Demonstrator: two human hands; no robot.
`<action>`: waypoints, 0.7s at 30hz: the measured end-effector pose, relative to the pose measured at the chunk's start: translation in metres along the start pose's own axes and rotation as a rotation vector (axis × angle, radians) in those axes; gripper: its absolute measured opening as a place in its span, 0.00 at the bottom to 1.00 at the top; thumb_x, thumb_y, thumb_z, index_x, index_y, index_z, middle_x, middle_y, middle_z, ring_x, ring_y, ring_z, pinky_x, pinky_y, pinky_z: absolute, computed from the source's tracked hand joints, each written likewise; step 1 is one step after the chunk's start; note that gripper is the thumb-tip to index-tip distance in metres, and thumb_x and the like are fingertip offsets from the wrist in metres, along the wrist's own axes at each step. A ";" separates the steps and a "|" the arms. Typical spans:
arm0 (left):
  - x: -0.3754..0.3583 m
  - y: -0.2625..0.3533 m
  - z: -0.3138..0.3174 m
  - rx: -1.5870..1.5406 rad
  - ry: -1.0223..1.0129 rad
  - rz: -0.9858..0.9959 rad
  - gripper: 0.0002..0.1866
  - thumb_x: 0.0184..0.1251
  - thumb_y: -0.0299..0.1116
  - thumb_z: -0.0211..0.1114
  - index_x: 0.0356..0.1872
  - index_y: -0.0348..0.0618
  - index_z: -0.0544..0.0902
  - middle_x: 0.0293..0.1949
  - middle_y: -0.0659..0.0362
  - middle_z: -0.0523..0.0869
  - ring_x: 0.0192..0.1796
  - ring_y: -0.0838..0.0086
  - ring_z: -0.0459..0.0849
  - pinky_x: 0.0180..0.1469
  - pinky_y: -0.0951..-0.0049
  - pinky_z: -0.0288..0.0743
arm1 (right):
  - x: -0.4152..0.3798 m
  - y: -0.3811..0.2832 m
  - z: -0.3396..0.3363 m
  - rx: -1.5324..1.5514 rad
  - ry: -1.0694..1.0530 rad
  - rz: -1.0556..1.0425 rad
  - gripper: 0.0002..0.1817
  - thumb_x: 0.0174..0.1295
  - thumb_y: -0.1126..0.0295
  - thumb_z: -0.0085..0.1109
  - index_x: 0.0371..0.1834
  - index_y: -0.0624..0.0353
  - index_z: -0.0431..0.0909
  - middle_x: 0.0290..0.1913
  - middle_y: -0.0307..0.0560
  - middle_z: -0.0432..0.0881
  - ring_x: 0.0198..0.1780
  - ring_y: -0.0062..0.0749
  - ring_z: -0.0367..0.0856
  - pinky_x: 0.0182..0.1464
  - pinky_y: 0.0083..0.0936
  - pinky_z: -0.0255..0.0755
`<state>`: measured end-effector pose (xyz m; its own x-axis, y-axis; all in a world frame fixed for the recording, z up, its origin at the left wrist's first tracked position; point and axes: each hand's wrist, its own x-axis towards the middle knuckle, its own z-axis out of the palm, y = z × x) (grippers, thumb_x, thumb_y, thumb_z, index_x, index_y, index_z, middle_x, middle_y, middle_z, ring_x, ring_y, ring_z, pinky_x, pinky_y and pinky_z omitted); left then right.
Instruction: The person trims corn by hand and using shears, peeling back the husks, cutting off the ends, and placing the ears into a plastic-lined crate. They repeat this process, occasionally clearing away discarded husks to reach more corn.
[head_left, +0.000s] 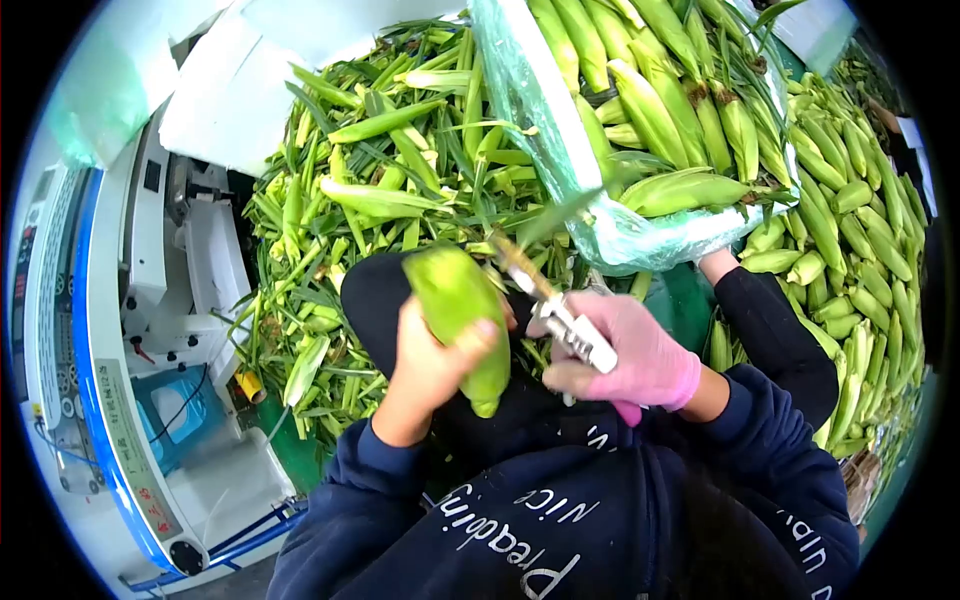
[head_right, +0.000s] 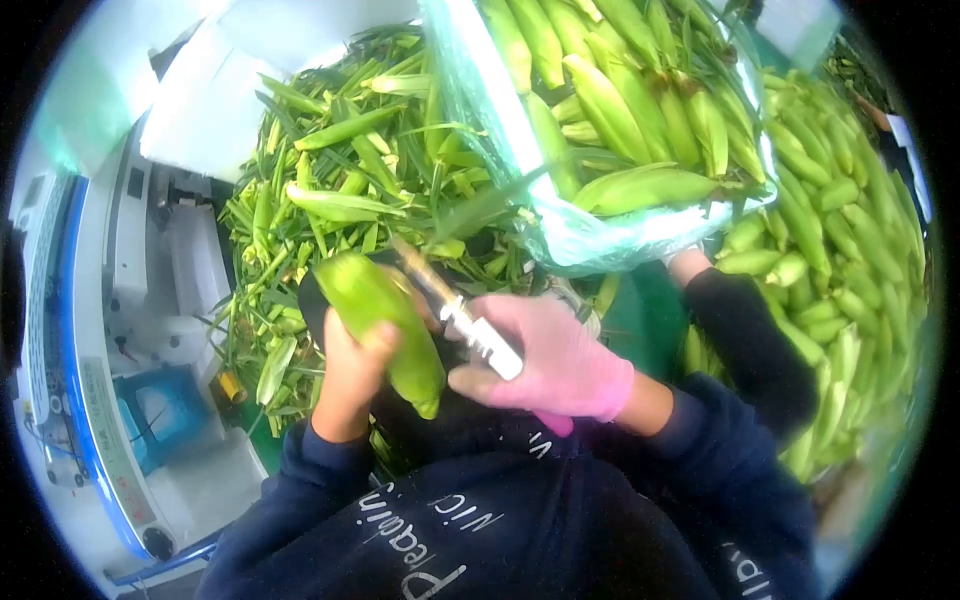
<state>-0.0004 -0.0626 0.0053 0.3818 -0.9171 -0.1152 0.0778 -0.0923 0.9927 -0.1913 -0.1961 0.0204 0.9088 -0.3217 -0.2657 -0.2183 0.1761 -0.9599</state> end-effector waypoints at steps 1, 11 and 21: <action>0.007 -0.004 -0.005 -0.109 0.087 0.041 0.39 0.62 0.63 0.70 0.57 0.36 0.73 0.38 0.51 0.83 0.39 0.64 0.86 0.44 0.64 0.82 | 0.000 0.001 0.000 -0.013 0.053 0.026 0.22 0.53 0.72 0.72 0.52 0.62 0.78 0.27 0.33 0.78 0.27 0.16 0.75 0.33 0.18 0.71; 0.048 -0.021 -0.058 -0.995 0.845 0.184 0.35 0.78 0.61 0.53 0.67 0.38 0.65 0.58 0.49 0.79 0.60 0.58 0.80 0.72 0.50 0.71 | 0.023 0.070 0.021 -0.810 0.513 -0.279 0.47 0.43 0.61 0.77 0.69 0.63 0.66 0.57 0.58 0.75 0.62 0.57 0.72 0.67 0.46 0.64; 0.058 -0.042 -0.016 -1.069 0.880 0.157 0.30 0.81 0.57 0.49 0.66 0.39 0.69 0.62 0.48 0.79 0.65 0.59 0.78 0.73 0.53 0.69 | 0.064 0.040 0.038 -0.859 0.773 -0.460 0.36 0.51 0.66 0.67 0.66 0.62 0.68 0.50 0.58 0.77 0.55 0.56 0.74 0.61 0.46 0.66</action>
<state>0.0335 -0.1060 -0.0441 0.8678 -0.3113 -0.3873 0.4865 0.6912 0.5344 -0.1283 -0.1742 -0.0313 0.5789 -0.7065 0.4071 -0.3617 -0.6699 -0.6484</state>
